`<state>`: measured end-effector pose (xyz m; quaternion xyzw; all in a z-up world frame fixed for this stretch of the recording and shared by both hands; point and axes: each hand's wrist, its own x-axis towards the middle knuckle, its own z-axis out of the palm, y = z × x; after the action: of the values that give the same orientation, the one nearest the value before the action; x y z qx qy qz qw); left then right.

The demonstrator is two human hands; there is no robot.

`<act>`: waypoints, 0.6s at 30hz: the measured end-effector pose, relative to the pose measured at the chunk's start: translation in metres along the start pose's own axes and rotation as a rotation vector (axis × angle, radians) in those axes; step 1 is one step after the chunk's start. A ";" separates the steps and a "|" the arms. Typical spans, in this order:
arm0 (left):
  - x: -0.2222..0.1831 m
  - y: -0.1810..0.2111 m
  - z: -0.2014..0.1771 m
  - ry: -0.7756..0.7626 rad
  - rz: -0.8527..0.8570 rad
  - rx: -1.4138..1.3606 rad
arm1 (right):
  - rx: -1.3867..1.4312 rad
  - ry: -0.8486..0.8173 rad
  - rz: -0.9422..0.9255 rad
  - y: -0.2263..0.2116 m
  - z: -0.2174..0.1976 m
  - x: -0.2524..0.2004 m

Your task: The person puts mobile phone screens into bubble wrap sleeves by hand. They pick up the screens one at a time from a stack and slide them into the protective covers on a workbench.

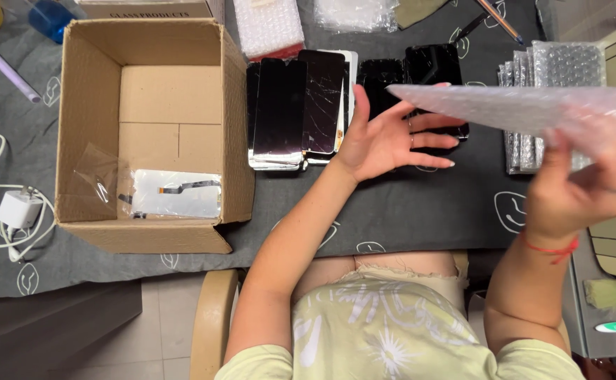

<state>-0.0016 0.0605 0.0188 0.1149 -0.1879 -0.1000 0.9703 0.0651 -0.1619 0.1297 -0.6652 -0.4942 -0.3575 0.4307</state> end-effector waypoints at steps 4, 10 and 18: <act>0.000 0.000 -0.005 -0.005 0.154 -0.064 | 0.026 -0.020 -0.150 -0.014 0.033 0.002; -0.003 0.018 0.002 -0.017 0.397 0.084 | -0.025 -0.128 -0.306 -0.036 0.081 -0.004; -0.018 0.046 0.006 0.063 0.485 0.089 | 0.087 -0.255 -0.240 -0.053 0.112 -0.012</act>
<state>-0.0132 0.1078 0.0303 0.1122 -0.1838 0.1477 0.9653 0.0160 -0.0551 0.0885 -0.6219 -0.6357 -0.2975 0.3473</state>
